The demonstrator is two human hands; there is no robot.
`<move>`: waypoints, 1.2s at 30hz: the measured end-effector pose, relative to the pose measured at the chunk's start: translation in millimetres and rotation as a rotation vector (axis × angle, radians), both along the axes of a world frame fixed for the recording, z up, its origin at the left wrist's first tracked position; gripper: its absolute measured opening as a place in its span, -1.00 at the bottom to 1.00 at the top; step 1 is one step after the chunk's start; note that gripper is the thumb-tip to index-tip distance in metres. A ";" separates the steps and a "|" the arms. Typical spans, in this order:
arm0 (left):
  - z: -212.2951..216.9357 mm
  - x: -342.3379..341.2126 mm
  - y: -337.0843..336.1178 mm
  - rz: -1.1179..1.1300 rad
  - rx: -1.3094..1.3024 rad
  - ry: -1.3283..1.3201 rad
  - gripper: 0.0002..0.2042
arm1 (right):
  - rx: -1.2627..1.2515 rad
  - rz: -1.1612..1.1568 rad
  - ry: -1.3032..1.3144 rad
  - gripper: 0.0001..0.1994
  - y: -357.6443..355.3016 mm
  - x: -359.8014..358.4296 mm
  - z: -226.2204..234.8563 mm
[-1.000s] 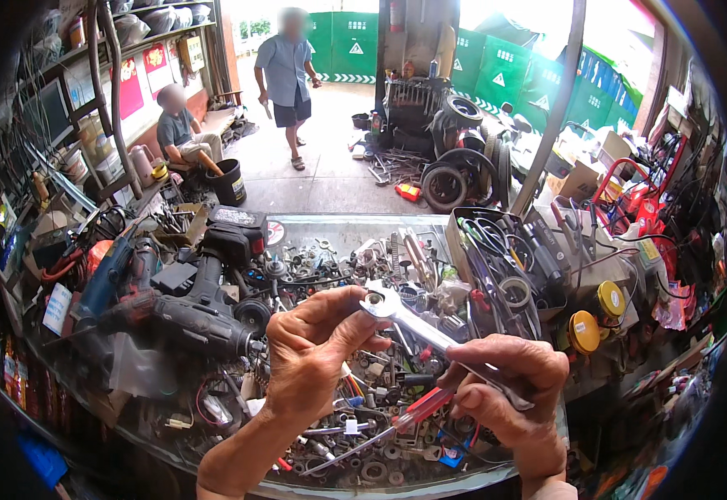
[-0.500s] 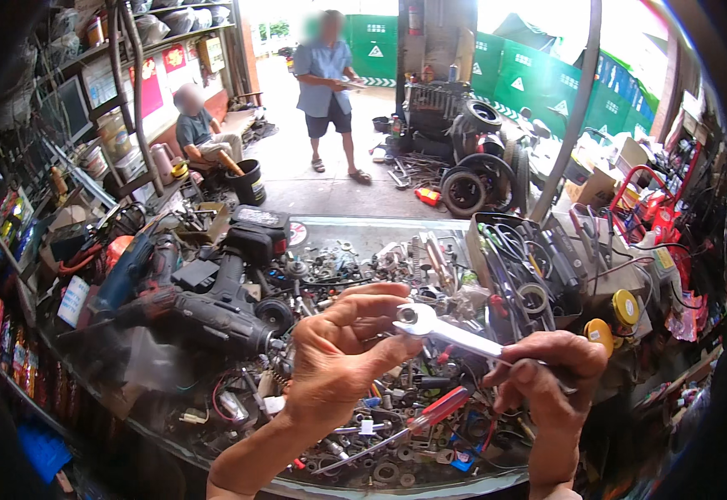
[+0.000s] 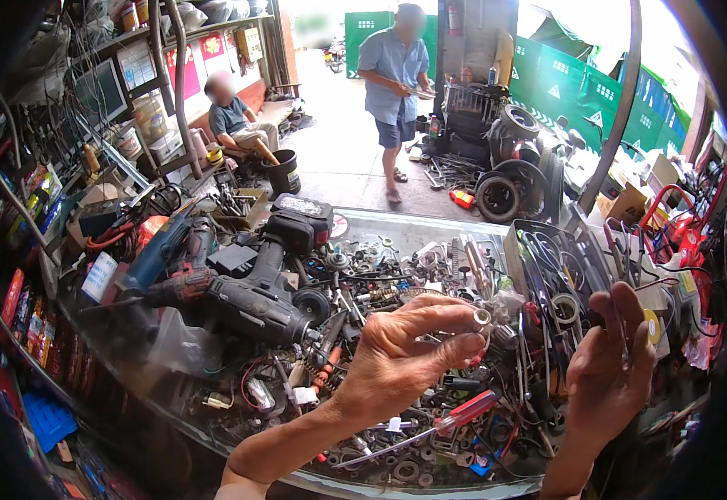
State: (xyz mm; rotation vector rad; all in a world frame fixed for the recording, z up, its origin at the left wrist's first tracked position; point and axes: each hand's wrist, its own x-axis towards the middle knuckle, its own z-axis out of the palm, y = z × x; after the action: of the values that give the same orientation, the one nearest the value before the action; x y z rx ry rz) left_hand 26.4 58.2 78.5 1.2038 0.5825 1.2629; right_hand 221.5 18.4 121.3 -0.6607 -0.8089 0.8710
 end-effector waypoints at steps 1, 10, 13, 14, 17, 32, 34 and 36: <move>-2.7 -0.3 0.6 -0.003 0.033 -0.008 -0.76 | -0.003 0.012 0.126 -0.55 1.5 -3.1 3.1; 14.7 -0.9 -4.9 -0.012 -0.159 0.094 -0.78 | 0.033 0.012 -0.098 -0.22 7.9 5.3 -0.5; 13.5 0.6 -4.2 -0.017 -0.192 0.084 -0.76 | -0.084 0.047 -0.252 -0.17 10.3 -1.0 3.3; 14.0 1.0 -4.9 -0.013 -0.180 0.103 -0.76 | -0.131 0.082 -0.273 -0.15 10.7 -1.2 2.6; 15.9 2.4 -7.5 -0.006 -0.156 0.145 -0.77 | -0.150 0.153 -0.309 -0.13 14.2 -7.3 -2.7; 10.9 9.9 -18.6 -0.026 -0.116 0.169 -0.85 | -0.354 0.276 -0.462 -0.82 0.5 -17.7 -16.7; 11.5 10.1 -18.7 -0.043 -0.110 0.140 -0.85 | -0.383 0.264 -0.422 -0.81 0.4 -16.9 -16.4; 12.2 10.3 -19.1 -0.067 -0.128 0.099 -0.85 | -0.376 0.218 -0.435 -0.79 5.3 -14.6 -18.9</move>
State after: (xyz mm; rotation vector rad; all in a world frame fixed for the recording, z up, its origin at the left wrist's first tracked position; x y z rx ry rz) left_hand 36.7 39.1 90.7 1.1739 0.6797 1.0975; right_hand 206.9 23.7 102.4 -1.1332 -1.1333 1.1098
